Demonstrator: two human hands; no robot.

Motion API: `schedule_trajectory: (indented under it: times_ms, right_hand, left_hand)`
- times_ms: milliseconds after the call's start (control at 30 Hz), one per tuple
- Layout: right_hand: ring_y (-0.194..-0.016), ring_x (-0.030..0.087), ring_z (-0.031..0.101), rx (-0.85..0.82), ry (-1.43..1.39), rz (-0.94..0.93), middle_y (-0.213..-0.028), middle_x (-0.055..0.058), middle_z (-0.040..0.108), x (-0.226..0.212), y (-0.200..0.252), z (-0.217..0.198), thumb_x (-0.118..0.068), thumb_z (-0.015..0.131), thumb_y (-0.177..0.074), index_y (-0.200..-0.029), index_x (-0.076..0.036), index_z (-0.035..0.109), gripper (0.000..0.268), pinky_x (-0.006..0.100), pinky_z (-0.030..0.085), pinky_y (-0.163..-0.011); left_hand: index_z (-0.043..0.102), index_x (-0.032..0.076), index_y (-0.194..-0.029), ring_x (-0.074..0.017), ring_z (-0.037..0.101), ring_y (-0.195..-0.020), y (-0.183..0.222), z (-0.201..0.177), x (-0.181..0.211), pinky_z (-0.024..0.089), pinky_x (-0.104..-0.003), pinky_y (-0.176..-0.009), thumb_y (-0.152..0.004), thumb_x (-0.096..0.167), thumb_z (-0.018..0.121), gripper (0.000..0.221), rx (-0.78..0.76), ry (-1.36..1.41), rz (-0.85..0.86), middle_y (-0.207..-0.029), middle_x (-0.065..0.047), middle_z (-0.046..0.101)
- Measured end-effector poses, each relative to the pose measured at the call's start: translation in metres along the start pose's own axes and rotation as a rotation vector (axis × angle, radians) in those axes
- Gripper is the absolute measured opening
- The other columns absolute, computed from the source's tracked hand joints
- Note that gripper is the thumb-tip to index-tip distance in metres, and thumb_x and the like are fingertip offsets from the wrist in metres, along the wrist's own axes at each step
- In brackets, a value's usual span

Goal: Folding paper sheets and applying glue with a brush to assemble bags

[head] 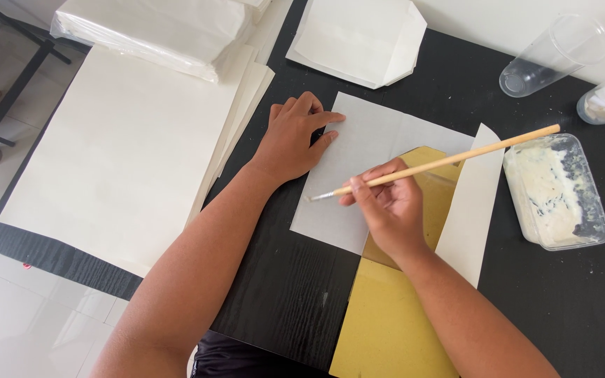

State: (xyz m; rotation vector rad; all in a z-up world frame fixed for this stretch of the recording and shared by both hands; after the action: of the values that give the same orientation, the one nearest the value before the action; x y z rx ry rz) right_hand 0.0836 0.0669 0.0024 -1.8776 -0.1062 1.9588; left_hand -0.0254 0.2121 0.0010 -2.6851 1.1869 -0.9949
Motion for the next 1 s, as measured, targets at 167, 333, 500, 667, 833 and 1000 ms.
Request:
schedule_trajectory:
  times_ms: [167, 333, 500, 667, 833, 1000]
  right_hand:
    - [-0.072, 0.016, 0.076, 0.098, 0.026, 0.137, -0.087, 0.02, 0.073, 0.01, -0.005, -0.007, -0.007, 0.068, -0.098, -0.099, 0.002, 0.049, 0.021, 0.026, 0.066, -0.071]
    - [-0.073, 0.016, 0.077, 0.083, 0.066, 0.182, -0.086, 0.021, 0.074, 0.01, -0.006, -0.005, -0.008, 0.069, -0.098, -0.098, 0.003, 0.051, 0.021, 0.026, 0.067, -0.071]
    - [-0.08, 0.018, 0.077, 0.095, 0.053, 0.143, -0.094, 0.023, 0.074, 0.01, -0.006, -0.009, -0.009, 0.067, -0.099, -0.101, 0.001, 0.05, 0.02, 0.028, 0.066, -0.077]
    - [-0.084, 0.018, 0.077, 0.051, 0.025, 0.178, -0.099, 0.023, 0.074, 0.01, -0.006, -0.003, -0.006, 0.066, -0.098, -0.102, 0.0, 0.049, 0.018, 0.028, 0.066, -0.08]
    - [-0.085, 0.018, 0.077, 0.025, 0.052, 0.201, -0.101, 0.025, 0.074, 0.014, -0.005, -0.004, -0.002, 0.065, -0.096, -0.101, 0.0, 0.05, 0.016, 0.029, 0.066, -0.082]
    - [-0.086, 0.019, 0.076, 0.072, 0.121, 0.087, -0.104, 0.025, 0.073, 0.0, -0.005, -0.004, 0.0, 0.064, -0.097, -0.097, -0.001, 0.049, 0.015, 0.029, 0.064, -0.084]
  left_hand:
    - [0.077, 0.02, -0.119, -0.0202, 0.058, -0.095, 0.0, 0.001, -0.001, 0.039, -0.041, -0.097, -0.097, 0.024, 0.068, 0.024, -0.002, 0.018, 0.005, -0.099, -0.002, 0.053]
    - [0.077, 0.02, -0.119, -0.0202, 0.058, -0.095, -0.001, 0.0, -0.002, 0.039, -0.042, -0.097, -0.098, 0.024, 0.068, 0.024, -0.002, 0.011, 0.004, -0.098, -0.002, 0.053]
    - [0.077, 0.02, -0.119, -0.0207, 0.059, -0.096, -0.001, 0.002, -0.005, 0.039, -0.042, -0.097, -0.096, 0.024, 0.071, 0.024, -0.01, 0.044, -0.003, -0.098, -0.002, 0.055]
    - [0.078, 0.02, -0.118, -0.0215, 0.06, -0.096, -0.001, 0.002, -0.005, 0.04, -0.043, -0.096, -0.096, 0.025, 0.071, 0.024, 0.006, 0.048, -0.001, -0.098, -0.003, 0.055]
    - [0.077, 0.021, -0.119, -0.0218, 0.06, -0.096, -0.001, 0.003, -0.007, 0.04, -0.043, -0.097, -0.097, 0.024, 0.071, 0.023, -0.005, 0.055, 0.001, -0.099, -0.002, 0.055]
    - [0.078, 0.022, -0.116, -0.0213, 0.061, -0.097, -0.001, 0.003, -0.008, 0.04, -0.042, -0.097, -0.096, 0.024, 0.072, 0.021, 0.014, 0.075, 0.0, -0.098, -0.001, 0.055]
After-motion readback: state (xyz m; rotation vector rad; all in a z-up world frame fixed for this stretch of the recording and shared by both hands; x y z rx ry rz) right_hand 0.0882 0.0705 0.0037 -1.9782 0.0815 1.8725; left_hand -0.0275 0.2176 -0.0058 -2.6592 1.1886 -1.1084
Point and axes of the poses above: each hand's wrist, its own y-axis away from the middle knuckle, its own z-axis out of the palm, x = y × z, the point moved 7 cm from there along -y, towards the middle knuckle
